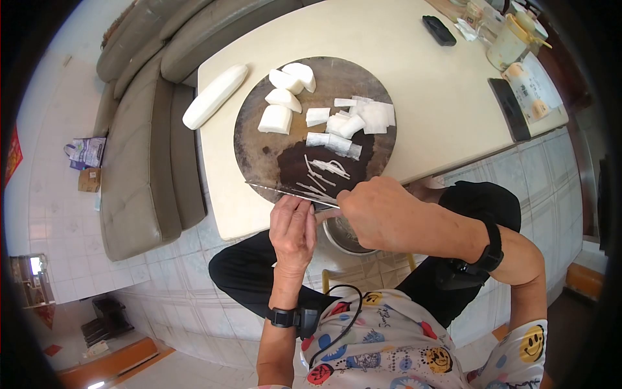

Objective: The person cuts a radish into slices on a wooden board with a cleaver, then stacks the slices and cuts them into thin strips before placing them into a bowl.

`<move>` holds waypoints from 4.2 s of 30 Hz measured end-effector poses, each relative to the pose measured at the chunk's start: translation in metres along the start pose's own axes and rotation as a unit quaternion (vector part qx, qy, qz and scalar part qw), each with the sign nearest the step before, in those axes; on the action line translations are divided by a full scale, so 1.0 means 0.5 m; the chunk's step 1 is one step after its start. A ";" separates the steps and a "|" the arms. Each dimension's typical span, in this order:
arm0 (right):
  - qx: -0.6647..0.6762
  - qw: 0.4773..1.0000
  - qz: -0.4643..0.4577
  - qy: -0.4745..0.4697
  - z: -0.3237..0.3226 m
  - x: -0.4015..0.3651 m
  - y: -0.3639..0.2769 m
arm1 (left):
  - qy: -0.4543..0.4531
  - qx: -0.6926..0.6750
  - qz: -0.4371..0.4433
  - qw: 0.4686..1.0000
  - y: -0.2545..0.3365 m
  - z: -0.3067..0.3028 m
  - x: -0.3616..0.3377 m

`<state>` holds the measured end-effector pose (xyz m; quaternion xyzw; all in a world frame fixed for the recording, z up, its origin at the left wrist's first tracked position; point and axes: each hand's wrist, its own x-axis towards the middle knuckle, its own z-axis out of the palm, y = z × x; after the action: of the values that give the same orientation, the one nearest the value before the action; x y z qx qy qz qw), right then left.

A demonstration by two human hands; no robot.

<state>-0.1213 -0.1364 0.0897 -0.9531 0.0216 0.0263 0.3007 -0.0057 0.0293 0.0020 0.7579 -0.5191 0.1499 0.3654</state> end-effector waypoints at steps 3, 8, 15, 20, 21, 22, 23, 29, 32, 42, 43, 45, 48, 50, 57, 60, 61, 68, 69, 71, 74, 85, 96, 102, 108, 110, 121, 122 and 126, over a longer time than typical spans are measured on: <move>-0.005 1.000 -0.018 0.003 -0.005 0.000 -0.003 | 0.002 0.005 -0.003 1.000 -0.002 0.001 -0.004; -0.023 0.998 -0.058 0.024 0.008 0.000 0.001 | -0.003 0.006 -0.008 1.000 -0.005 0.003 -0.011; -0.027 0.997 -0.066 0.001 0.021 0.028 -0.023 | -0.010 -0.013 -0.012 1.000 -0.007 0.002 -0.015; 0.000 0.995 -0.079 0.061 0.037 0.049 -0.023 | -0.027 -0.006 -0.032 0.999 -0.008 -0.003 -0.012; -0.002 0.995 -0.082 0.063 0.035 0.053 -0.019 | -0.008 -0.010 -0.026 1.000 -0.007 0.000 -0.005; -0.005 0.995 -0.061 0.075 0.032 0.057 -0.011 | 0.010 -0.014 -0.019 1.000 -0.005 0.001 -0.001; -0.008 0.996 -0.037 0.086 0.026 0.059 -0.004 | 0.012 -0.014 -0.017 1.000 -0.005 0.002 -0.001; 0.107 0.991 0.083 0.017 -0.004 0.057 0.043 | 0.079 -0.068 -0.109 0.989 0.004 0.008 0.003; 0.309 0.945 0.108 -0.002 -0.052 0.040 0.030 | 0.185 -0.274 -0.285 0.900 0.014 0.008 0.025; 0.498 0.857 0.119 -0.049 -0.034 0.044 0.025 | 0.052 -0.821 -0.397 0.407 0.034 -0.028 0.102; 0.490 0.862 0.120 -0.045 -0.031 0.043 0.027 | 0.061 -0.790 -0.442 0.421 0.038 -0.027 0.102; 0.484 0.864 0.131 -0.036 -0.029 0.034 0.027 | 0.082 -0.768 -0.475 0.422 0.031 -0.012 0.092; 0.429 0.897 0.105 -0.006 -0.034 0.013 0.039 | 0.115 -0.733 -0.530 0.411 0.023 -0.004 0.077; 0.361 0.921 0.131 0.060 -0.050 -0.010 0.037 | 0.129 -0.725 -0.547 0.399 0.018 -0.011 0.060; 0.104 0.972 0.175 0.115 -0.029 -0.119 0.042 | 0.169 -0.719 -0.559 0.376 -0.016 -0.039 -0.052; 0.009 0.983 0.174 0.055 -0.029 -0.132 0.026 | 0.180 -0.743 -0.551 0.336 -0.026 -0.012 -0.071; -0.003 0.985 0.164 0.061 -0.020 -0.133 0.028 | 0.176 -0.740 -0.560 0.329 -0.027 -0.003 -0.074; -0.073 0.987 0.136 0.053 0.004 -0.092 -0.010 | 0.178 -0.718 -0.589 0.325 -0.018 0.008 -0.070; -0.075 0.987 0.134 0.050 0.008 -0.080 -0.019 | 0.181 -0.719 -0.588 0.323 -0.018 0.008 -0.068; -0.120 0.984 0.129 0.022 0.021 -0.057 -0.036 | 0.171 -0.718 -0.585 0.336 -0.018 0.006 -0.067; -0.156 0.984 0.081 0.036 0.047 -0.046 -0.047 | 0.172 -0.720 -0.586 0.329 -0.019 0.005 -0.064; -0.048 0.995 0.088 -0.025 0.099 -0.121 -0.089 | 0.176 -0.759 -0.529 0.336 -0.001 0.016 -0.084; 0.352 0.910 0.217 0.004 0.117 -0.193 -0.044 | 0.126 -0.724 -0.609 0.298 0.041 0.077 -0.167; 0.519 0.822 0.225 0.070 0.078 -0.285 -0.034 | 0.016 -0.660 -0.643 0.387 -0.016 0.196 -0.274; 0.590 0.756 0.230 0.167 0.021 -0.344 -0.010 | 0.025 -0.511 -0.719 0.470 -0.057 0.307 -0.323; 0.646 0.700 0.226 0.201 0.025 -0.339 -0.009 | -0.001 -0.496 -0.735 0.462 -0.067 0.310 -0.334; 0.793 0.562 0.094 0.214 0.059 -0.306 0.014 | -0.005 -0.480 -0.712 0.513 -0.069 0.299 -0.366; 0.793 0.562 0.095 0.215 0.061 -0.306 0.012 | 0.005 -0.451 -0.723 0.524 -0.066 0.302 -0.361; 0.794 0.554 0.125 0.215 0.063 -0.298 0.008 | 0.012 -0.438 -0.676 0.592 -0.060 0.301 -0.364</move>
<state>-0.2714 -0.1177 0.0714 -0.2922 0.2171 -0.1702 0.9157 -0.0775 0.0517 -0.2240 0.6377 0.1443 -0.3766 0.6563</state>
